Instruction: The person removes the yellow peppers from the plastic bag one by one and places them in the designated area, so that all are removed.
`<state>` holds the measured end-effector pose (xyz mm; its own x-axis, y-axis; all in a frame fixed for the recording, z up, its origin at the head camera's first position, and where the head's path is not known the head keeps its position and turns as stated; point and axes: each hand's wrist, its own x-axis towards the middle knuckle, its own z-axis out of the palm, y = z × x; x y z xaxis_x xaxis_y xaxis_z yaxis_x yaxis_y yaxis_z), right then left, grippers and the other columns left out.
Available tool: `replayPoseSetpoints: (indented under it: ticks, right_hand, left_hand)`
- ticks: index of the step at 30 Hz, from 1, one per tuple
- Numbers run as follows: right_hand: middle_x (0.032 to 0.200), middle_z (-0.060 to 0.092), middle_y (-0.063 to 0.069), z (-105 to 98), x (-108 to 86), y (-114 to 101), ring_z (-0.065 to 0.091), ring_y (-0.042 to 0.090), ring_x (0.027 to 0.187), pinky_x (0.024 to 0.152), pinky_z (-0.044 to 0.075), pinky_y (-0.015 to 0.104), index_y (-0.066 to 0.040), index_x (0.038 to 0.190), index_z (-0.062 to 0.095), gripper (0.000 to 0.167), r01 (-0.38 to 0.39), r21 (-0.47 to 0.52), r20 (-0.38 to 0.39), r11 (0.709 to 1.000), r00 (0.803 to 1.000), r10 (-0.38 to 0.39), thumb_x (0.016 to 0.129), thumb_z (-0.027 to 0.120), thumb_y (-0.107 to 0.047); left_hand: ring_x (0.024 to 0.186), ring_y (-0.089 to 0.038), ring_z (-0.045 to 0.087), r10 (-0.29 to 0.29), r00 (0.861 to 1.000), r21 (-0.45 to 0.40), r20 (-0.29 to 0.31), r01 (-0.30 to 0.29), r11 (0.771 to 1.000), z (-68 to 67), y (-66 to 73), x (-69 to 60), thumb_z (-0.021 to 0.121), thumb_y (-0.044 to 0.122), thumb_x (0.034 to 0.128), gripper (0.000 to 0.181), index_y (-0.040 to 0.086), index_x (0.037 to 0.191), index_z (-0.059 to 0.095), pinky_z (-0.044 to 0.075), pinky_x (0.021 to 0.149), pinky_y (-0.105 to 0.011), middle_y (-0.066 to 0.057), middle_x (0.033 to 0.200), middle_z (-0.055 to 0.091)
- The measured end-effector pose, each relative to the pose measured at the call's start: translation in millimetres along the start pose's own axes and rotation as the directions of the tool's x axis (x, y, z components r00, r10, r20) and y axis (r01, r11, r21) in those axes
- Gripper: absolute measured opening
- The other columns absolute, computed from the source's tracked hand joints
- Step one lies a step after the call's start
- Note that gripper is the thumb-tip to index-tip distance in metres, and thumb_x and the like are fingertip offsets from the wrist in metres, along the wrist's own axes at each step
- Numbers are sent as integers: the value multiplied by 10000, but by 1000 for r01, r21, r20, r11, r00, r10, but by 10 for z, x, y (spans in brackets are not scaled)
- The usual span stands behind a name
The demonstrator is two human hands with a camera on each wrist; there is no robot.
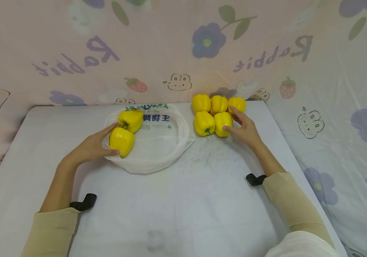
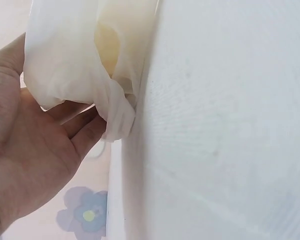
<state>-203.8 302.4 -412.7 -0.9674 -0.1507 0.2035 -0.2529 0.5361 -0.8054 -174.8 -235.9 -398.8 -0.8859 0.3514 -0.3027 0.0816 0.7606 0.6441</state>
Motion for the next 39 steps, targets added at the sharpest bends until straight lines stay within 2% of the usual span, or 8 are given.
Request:
replayPoseSetpoints:
  ticks: [5, 9, 16, 23, 27, 32, 39]
  right_hand:
    - [1518, 429, 186, 10, -3, -308, 468, 420, 1311, 1087, 381, 562, 21, 1466, 445, 719, 87, -1, -42, 996, 995, -87, 830, 780, 13]
    - [1499, 446, 207, 57, 18, -489, 472, 432, 1301, 1069, 394, 574, 47, 1436, 473, 689, 146, 8, -47, 989, 988, -145, 819, 779, 40]
    - [1470, 473, 228, 161, 72, -625, 448, 367, 1350, 1091, 381, 562, 70, 1394, 512, 642, 215, 52, -28, 975, 976, -214, 808, 773, 75]
    - [1445, 515, 197, 278, 71, -776, 466, 294, 1350, 1105, 405, 464, 44, 1388, 535, 650, 261, 45, -6, 964, 965, -261, 793, 796, 54]
    - [1434, 512, 233, 361, 82, -883, 463, 303, 1358, 1103, 410, 456, 92, 1372, 521, 659, 282, 54, 20, 958, 959, -283, 776, 801, 75]
    - [1445, 507, 219, 481, 115, -1013, 468, 286, 1358, 1115, 402, 422, 81, 1377, 523, 664, 293, 68, 69, 954, 952, -297, 777, 806, 61]
    - [1505, 477, 90, 767, 250, -869, 427, 218, 1395, 1149, 356, 385, -38, 1436, 517, 725, 305, 73, 134, 949, 940, -313, 782, 831, -12]
  left_hand:
    - [1455, -502, 165, 19, 1000, -10, -21, -19, 1000, -22, -11, -20, 787, 515, 805, 1076, 284, 1611, 112, 174, 1086, -749, -227, 1618, 193]
    - [1456, -498, 167, 21, 999, -17, -27, -22, 1000, -25, -48, -43, 793, 501, 805, 1073, 297, 1610, 113, 177, 1088, -745, -230, 1618, 189]
    - [1448, -512, 178, 25, 999, -8, -29, -26, 1000, -5, -105, -76, 787, 527, 800, 1088, 315, 1609, 91, 189, 1078, -752, -246, 1613, 189]
    - [1451, -507, 172, 32, 999, -18, -26, -32, 999, -11, -58, -79, 802, 493, 799, 1087, 300, 1610, 104, 185, 1086, -744, -253, 1608, 198]
    - [1446, -509, 186, 29, 999, -7, -24, -29, 1000, -10, -50, -72, 806, 483, 798, 1087, 292, 1610, 109, 193, 1082, -746, -256, 1602, 215]
    - [1444, -511, 190, 39, 999, 1, -16, -39, 999, -22, -40, -81, 807, 491, 794, 1103, 267, 1612, 102, 194, 1086, -741, -255, 1602, 212]
    - [1450, -504, 178, 43, 999, -5, -4, -43, 999, -26, -39, -75, 808, 505, 786, 1115, 263, 1612, 101, 191, 1092, -734, -237, 1615, 189]
